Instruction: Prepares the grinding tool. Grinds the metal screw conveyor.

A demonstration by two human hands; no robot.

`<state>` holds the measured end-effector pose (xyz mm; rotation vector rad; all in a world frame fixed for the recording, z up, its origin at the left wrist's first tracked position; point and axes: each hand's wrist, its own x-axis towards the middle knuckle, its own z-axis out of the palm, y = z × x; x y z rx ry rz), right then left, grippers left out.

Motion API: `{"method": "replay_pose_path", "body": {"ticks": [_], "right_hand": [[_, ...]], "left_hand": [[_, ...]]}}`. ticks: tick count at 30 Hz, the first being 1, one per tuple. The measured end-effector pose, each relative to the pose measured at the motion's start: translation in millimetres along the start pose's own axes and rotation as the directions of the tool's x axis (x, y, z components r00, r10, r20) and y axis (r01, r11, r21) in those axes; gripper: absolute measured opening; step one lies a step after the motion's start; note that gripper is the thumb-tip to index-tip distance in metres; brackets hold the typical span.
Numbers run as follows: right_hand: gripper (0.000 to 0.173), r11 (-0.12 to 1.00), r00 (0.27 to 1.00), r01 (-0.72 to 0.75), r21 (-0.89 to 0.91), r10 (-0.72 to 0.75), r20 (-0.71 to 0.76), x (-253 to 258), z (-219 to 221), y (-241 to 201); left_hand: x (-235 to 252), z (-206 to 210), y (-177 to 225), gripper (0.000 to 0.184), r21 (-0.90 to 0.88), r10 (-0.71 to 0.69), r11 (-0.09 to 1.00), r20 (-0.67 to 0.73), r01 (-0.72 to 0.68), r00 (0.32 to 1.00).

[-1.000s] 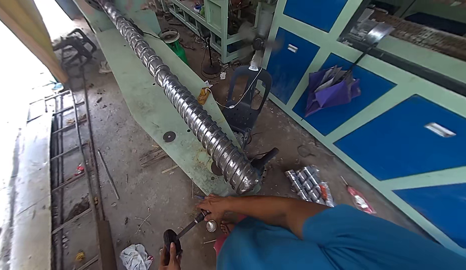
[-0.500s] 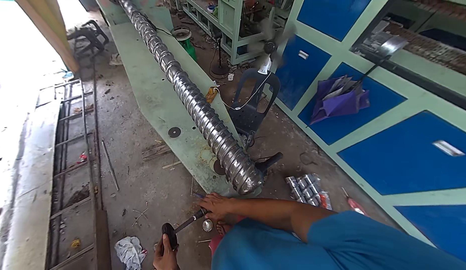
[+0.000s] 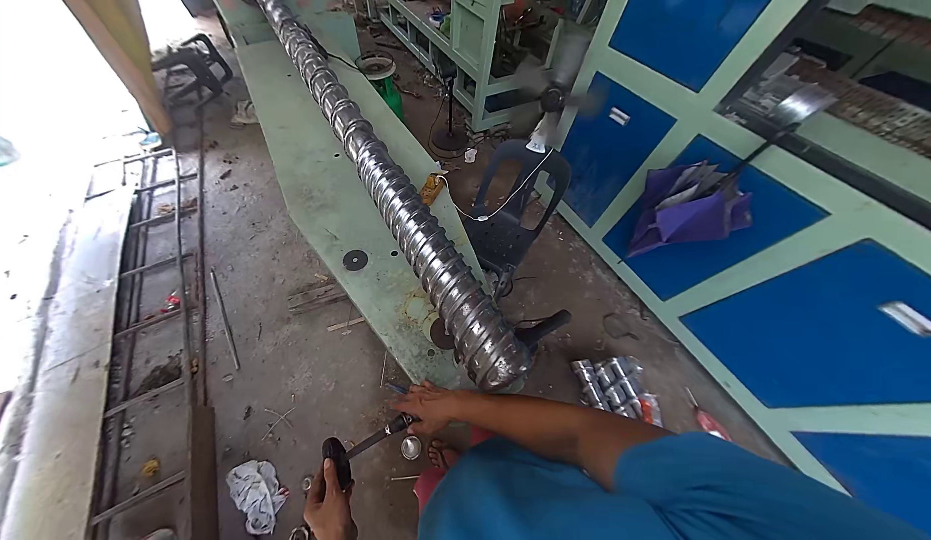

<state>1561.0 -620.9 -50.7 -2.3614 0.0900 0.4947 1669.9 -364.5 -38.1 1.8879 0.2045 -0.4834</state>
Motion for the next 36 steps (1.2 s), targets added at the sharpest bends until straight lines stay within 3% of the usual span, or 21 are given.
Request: {"method": "replay_pose_path", "body": {"ticks": [3, 7, 11, 13, 16, 19, 22, 26, 29, 32, 36], "right_hand": [[0.081, 0.996, 0.993, -0.076, -0.046, 0.072, -0.091, -2, 10, -15], [0.066, 0.992, 0.989, -0.106, -0.063, 0.099, -0.113, -2, 9, -22], [0.055, 0.996, 0.996, -0.084, 0.041, 0.084, 0.004, 2, -3, -9], [0.063, 0.997, 0.997, -0.072, 0.011, 0.071, 0.025, 4, -1, -3], [0.087, 0.994, 0.996, -0.081, -0.066, 0.079, -0.039, 1, 12, -9], [0.068, 0.995, 0.990, -0.088, -0.037, 0.083, -0.114, 2, 17, -12], [0.059, 0.998, 0.997, -0.052, 0.036, 0.054, -0.058, 7, 12, -4], [0.072, 0.996, 0.999, -0.043, 0.082, 0.043, 0.004, 7, 0, 2], [0.095, 0.999, 0.997, -0.045, -0.006, 0.045, -0.065, 3, 8, -9], [0.079, 0.998, 0.989, -0.070, 0.011, 0.070, -0.132, 4, 15, -15], [0.072, 0.980, 0.998, -0.046, 0.194, 0.054, -0.034, 8, 4, -6]], "left_hand": [[2, 0, 6, 0.044, 0.040, -0.041, 0.998, -0.013, 0.041, 0.999], [3, 1, 12, 0.042, 0.050, -0.060, 0.997, -0.014, 0.061, 0.998], [2, 1, -3, 0.038, -0.054, 0.011, 0.998, -0.011, -0.012, 1.000], [3, 2, -11, 0.038, -0.086, 0.037, 0.996, -0.010, -0.038, 0.999], [7, 1, -6, 0.038, -0.050, 0.012, 0.999, -0.016, -0.013, 1.000], [7, 0, 5, 0.037, -0.041, -0.033, 0.999, -0.012, 0.032, 0.999], [8, -3, 1, 0.035, -0.072, -0.019, 0.997, -0.010, 0.018, 1.000], [7, 0, -7, 0.035, -0.106, 0.023, 0.994, -0.016, -0.024, 1.000], [7, -1, -3, 0.034, -0.100, -0.002, 0.995, -0.015, 0.000, 1.000], [8, -1, 2, 0.033, -0.090, -0.019, 0.996, -0.014, 0.018, 1.000], [10, -2, 1, 0.033, -0.086, -0.018, 0.996, -0.015, 0.016, 1.000]]}}
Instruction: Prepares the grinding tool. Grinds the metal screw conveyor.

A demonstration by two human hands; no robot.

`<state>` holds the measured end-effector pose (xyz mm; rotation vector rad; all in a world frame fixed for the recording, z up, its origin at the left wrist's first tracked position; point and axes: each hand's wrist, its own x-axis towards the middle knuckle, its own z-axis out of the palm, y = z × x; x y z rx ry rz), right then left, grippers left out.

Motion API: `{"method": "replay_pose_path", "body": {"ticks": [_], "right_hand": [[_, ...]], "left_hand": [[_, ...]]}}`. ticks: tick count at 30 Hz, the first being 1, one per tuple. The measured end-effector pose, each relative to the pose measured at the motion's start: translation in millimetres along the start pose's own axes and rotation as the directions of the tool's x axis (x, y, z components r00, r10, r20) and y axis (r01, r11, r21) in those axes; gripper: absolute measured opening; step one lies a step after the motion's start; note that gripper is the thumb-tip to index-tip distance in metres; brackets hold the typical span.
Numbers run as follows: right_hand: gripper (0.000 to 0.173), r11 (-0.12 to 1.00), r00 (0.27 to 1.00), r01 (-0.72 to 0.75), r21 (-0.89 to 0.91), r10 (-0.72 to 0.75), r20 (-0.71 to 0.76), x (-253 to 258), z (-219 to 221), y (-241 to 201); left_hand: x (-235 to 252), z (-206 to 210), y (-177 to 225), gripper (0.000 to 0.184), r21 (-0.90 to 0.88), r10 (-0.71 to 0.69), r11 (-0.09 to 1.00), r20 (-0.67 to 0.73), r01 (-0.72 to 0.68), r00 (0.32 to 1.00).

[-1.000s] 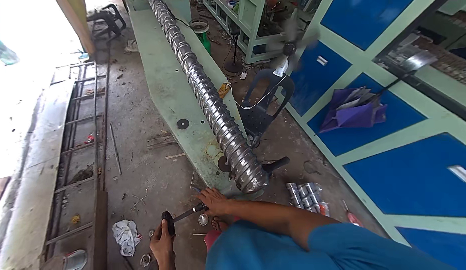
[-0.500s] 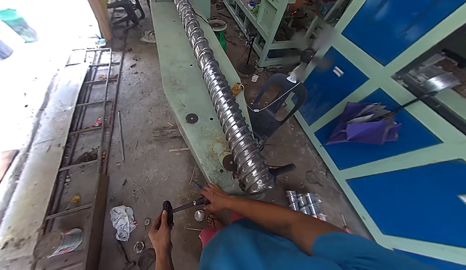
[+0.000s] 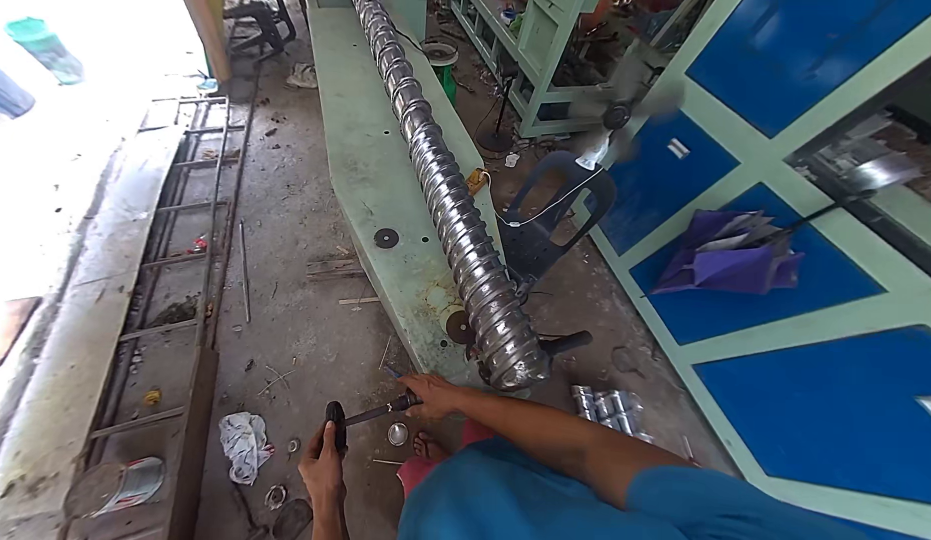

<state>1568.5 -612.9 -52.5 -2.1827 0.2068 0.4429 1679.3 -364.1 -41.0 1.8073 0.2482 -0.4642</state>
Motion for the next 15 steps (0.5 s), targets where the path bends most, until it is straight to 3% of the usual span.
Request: {"method": "replay_pose_path", "body": {"ticks": [4, 9, 12, 15], "right_hand": [[0.062, 0.999, 0.995, 0.004, -0.047, 0.001, 0.103, 6, -4, -3], [0.083, 0.971, 0.994, -0.084, -0.226, 0.064, -0.094, -2, 18, -18], [0.070, 0.976, 0.988, -0.114, -0.187, 0.091, -0.127, -4, 16, -17], [0.069, 0.992, 0.995, -0.095, -0.089, 0.092, -0.031, -2, 4, -13]], "left_hand": [[1, 2, 1, 0.035, 0.023, 0.007, 1.000, 0.007, -0.007, 1.000], [2, 5, 7, 0.035, 0.068, -0.020, 0.997, 0.000, 0.020, 1.000], [1, 5, 8, 0.033, 0.055, -0.014, 0.998, -0.007, 0.014, 1.000], [-4, 5, -2, 0.032, -0.020, 0.036, 0.999, -0.011, -0.036, 0.999]]}}
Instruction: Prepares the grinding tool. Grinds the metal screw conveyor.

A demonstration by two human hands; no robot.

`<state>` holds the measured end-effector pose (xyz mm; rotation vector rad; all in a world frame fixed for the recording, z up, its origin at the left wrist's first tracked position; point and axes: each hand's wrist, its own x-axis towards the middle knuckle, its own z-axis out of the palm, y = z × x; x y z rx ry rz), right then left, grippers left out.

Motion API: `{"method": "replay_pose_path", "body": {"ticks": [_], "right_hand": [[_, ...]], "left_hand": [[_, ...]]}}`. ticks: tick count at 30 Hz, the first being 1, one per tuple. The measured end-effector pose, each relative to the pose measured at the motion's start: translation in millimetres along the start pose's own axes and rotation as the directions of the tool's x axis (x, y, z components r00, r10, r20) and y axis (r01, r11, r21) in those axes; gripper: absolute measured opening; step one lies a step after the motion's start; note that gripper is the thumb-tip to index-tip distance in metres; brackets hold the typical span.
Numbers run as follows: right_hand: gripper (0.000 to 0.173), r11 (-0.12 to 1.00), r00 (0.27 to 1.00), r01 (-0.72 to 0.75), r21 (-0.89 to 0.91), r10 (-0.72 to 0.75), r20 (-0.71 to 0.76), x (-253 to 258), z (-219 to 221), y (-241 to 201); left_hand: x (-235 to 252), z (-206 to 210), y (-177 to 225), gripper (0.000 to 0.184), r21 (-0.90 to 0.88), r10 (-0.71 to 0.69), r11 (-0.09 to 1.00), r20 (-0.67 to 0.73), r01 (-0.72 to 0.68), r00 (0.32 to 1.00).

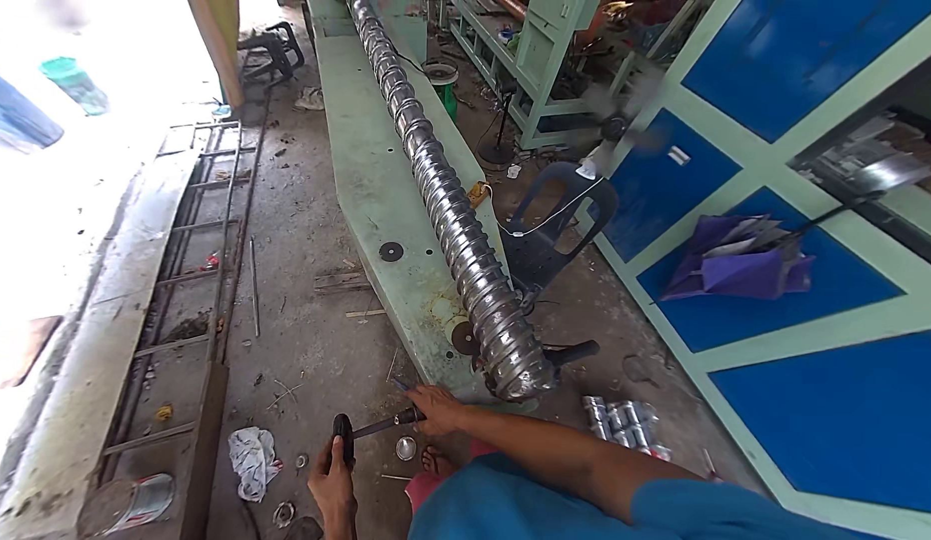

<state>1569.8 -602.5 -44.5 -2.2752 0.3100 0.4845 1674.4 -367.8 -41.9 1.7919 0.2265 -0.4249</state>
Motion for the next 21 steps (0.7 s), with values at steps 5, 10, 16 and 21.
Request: {"method": "replay_pose_path", "body": {"ticks": [5, 10, 16, 21], "right_hand": [[0.070, 0.997, 0.994, 0.057, 0.044, -0.061, 0.092, 10, -9, 10], [0.071, 0.987, 0.996, 0.071, -0.145, -0.078, -0.043, 2, 8, 2], [0.063, 0.991, 0.996, 0.058, 0.118, -0.065, 0.057, 11, -13, 14], [0.068, 0.990, 0.988, 0.141, -0.012, -0.140, 0.070, 10, -6, 13]], "left_hand": [[1, 3, -2, 0.037, 0.033, 0.001, 0.999, -0.017, 0.000, 1.000], [15, 4, 32, 0.046, 0.342, -0.161, 0.927, -0.007, 0.154, 0.987], [-5, -1, 6, 0.035, 0.075, 0.025, 0.997, 0.022, -0.027, 0.999], [2, -4, 5, 0.037, 0.075, -0.013, 0.997, 0.035, 0.010, 0.999]]}}
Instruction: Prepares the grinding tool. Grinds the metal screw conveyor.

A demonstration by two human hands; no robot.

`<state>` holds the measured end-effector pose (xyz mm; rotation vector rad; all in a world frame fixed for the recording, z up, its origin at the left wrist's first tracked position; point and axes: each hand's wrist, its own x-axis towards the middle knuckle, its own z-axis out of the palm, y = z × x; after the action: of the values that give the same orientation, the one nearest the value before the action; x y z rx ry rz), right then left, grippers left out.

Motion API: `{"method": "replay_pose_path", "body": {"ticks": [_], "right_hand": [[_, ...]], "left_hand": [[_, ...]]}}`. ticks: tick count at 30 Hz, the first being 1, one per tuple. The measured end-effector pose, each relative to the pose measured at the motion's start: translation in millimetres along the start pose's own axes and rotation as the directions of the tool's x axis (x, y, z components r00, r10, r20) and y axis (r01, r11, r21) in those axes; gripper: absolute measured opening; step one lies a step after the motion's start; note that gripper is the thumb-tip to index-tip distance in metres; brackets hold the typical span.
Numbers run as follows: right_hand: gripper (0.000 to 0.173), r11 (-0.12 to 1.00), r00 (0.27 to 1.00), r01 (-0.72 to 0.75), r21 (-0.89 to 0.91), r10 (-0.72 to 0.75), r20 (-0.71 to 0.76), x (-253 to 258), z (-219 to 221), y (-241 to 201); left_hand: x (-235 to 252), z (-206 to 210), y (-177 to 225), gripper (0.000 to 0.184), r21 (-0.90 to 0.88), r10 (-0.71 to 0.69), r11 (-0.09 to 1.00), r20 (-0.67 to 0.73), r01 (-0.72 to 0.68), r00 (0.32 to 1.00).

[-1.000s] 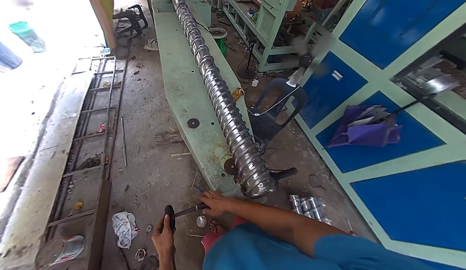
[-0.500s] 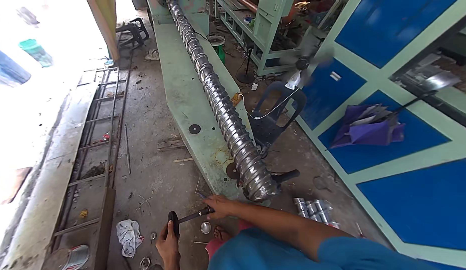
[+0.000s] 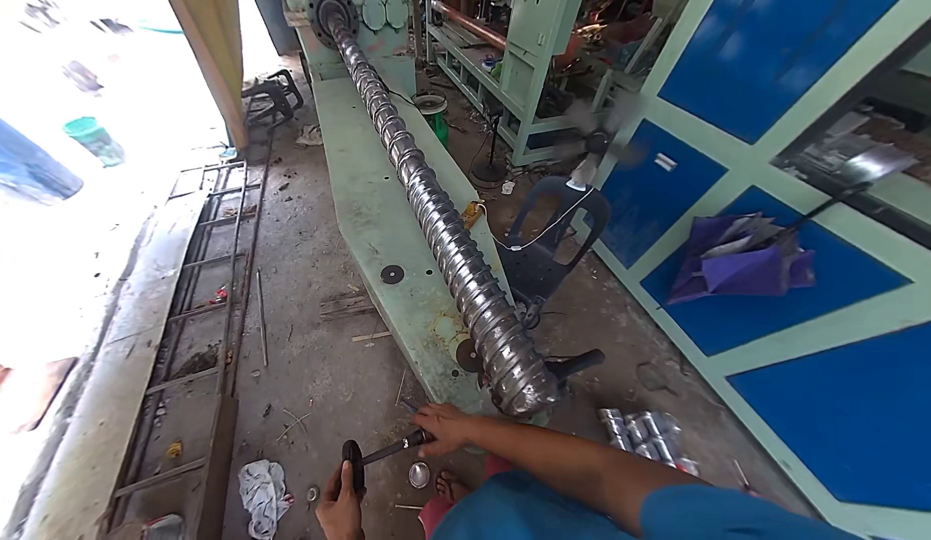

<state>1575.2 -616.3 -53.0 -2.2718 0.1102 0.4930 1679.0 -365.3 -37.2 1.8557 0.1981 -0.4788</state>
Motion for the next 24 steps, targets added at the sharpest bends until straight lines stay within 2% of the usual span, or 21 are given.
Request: {"method": "replay_pose_path", "body": {"ticks": [2, 5, 8, 12, 14, 17, 20, 22, 24], "right_hand": [[0.081, 0.996, 0.997, -0.043, -0.076, 0.038, -0.064, -2, 9, -10], [0.075, 0.990, 0.985, -0.112, -0.086, 0.100, -0.139, 2, 13, -21], [0.073, 0.993, 0.990, -0.117, -0.007, 0.116, -0.074, 7, 2, -12], [0.066, 0.965, 0.993, -0.121, 0.233, 0.114, 0.042, 8, -9, 0], [0.064, 0.981, 0.997, -0.078, 0.179, 0.076, 0.015, 5, -5, 1], [0.079, 1.000, 0.998, -0.023, -0.021, 0.022, -0.066, 0, 10, -1], [0.069, 0.995, 0.993, -0.057, -0.079, 0.049, -0.105, -1, 16, -5], [0.070, 0.996, 0.995, -0.074, -0.050, 0.070, -0.070, 3, 12, -3], [0.076, 0.995, 0.996, -0.093, 0.023, 0.093, -0.003, 6, 4, 0]], "left_hand": [[10, 2, 14, 0.040, 0.134, -0.071, 0.988, -0.001, 0.070, 0.997], [24, 1, 26, 0.046, 0.283, -0.137, 0.950, 0.003, 0.131, 0.991], [18, -2, 17, 0.040, 0.218, -0.083, 0.973, 0.027, 0.076, 0.996], [1, -7, -10, 0.035, 0.045, 0.139, 0.989, 0.005, -0.139, 0.990], [3, -5, -11, 0.035, 0.051, 0.119, 0.992, -0.013, -0.119, 0.993], [14, -4, 8, 0.040, 0.175, -0.056, 0.983, -0.003, 0.056, 0.998], [19, -3, 28, 0.044, 0.264, -0.158, 0.953, 0.002, 0.151, 0.988], [15, -3, 24, 0.040, 0.215, -0.120, 0.970, 0.006, 0.116, 0.993], [6, -5, 9, 0.037, 0.120, -0.015, 0.993, 0.008, 0.014, 1.000]]}}
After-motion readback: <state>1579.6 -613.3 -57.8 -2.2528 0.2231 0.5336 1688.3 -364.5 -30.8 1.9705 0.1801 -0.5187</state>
